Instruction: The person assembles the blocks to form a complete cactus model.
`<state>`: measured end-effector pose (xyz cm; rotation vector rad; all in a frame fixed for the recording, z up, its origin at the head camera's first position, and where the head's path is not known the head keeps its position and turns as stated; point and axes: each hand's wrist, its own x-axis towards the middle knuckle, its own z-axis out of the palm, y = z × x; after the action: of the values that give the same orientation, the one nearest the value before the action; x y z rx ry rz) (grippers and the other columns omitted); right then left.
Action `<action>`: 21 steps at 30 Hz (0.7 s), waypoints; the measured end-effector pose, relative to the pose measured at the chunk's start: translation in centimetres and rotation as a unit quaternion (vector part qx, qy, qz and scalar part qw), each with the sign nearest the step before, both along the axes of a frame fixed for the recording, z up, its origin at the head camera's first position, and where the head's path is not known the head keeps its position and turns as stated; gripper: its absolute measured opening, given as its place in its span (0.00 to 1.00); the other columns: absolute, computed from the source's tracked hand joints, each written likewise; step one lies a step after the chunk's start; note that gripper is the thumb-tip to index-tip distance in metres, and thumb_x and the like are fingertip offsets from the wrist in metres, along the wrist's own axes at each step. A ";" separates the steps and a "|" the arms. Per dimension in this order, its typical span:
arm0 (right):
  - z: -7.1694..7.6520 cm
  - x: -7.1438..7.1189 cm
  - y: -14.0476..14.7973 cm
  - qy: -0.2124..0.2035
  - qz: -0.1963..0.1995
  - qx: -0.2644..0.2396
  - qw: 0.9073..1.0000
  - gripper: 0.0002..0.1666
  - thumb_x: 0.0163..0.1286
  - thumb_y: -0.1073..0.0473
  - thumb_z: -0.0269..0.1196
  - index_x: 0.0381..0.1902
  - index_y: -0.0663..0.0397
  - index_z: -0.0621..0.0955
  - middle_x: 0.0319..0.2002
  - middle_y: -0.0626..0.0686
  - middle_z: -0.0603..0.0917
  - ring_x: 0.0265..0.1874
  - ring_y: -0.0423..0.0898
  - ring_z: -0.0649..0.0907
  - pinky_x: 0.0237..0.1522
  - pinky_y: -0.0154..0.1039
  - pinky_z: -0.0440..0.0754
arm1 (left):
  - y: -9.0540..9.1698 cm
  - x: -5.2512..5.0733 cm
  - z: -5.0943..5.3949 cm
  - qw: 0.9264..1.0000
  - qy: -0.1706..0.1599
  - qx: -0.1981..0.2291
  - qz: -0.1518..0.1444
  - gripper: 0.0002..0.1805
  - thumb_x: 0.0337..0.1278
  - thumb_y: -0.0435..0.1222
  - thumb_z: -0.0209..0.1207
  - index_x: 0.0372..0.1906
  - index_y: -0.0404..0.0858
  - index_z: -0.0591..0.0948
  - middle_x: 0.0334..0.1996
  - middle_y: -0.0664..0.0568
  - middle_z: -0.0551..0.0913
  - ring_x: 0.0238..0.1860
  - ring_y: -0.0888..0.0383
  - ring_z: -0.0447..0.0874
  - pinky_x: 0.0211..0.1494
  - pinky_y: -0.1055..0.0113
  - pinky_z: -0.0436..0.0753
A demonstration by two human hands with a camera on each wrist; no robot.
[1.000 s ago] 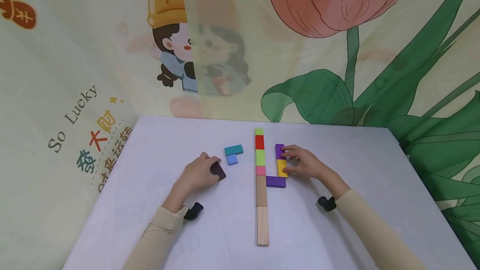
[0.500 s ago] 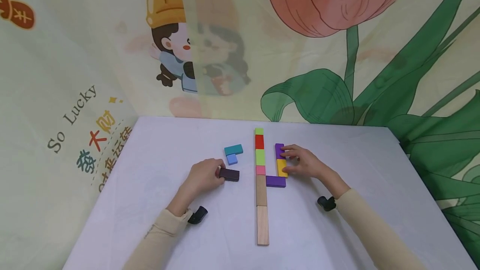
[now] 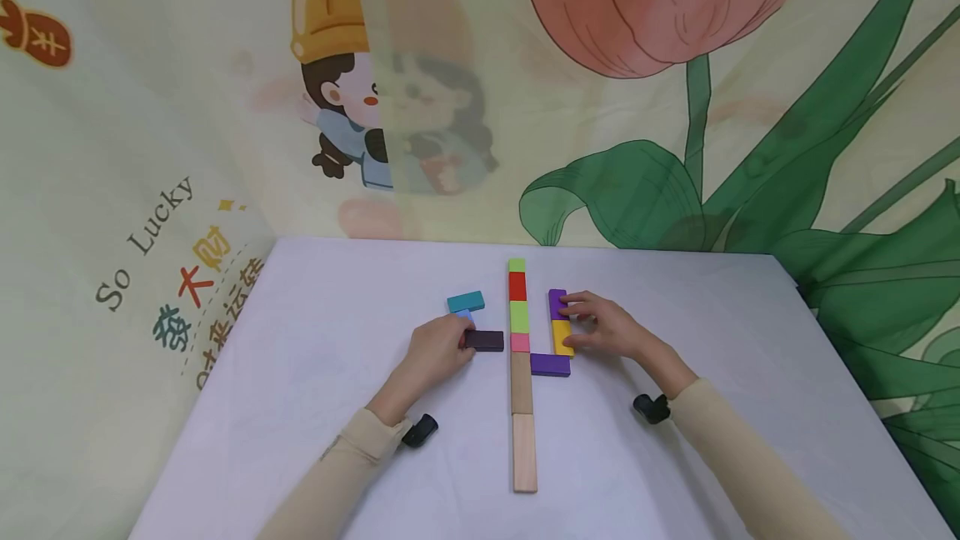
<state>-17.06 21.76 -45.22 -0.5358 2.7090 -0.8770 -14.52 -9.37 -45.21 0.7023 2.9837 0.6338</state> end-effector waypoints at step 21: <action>0.0 0.0 -0.2 0.002 -0.006 0.005 1.000 0.31 0.57 0.54 0.75 0.57 0.60 0.82 0.66 0.60 0.73 0.65 0.62 0.71 0.60 0.54 0.75 | 0.8 -0.9 0.1 0.999 -0.031 0.034 -0.006 0.14 0.55 0.34 0.69 0.47 0.35 0.85 0.22 0.57 0.74 0.26 0.60 0.70 0.27 0.68 0.69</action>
<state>-17.09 21.52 -45.27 -0.5207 2.7220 -0.8666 -15.38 -8.61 -45.07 0.6913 2.9113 0.7443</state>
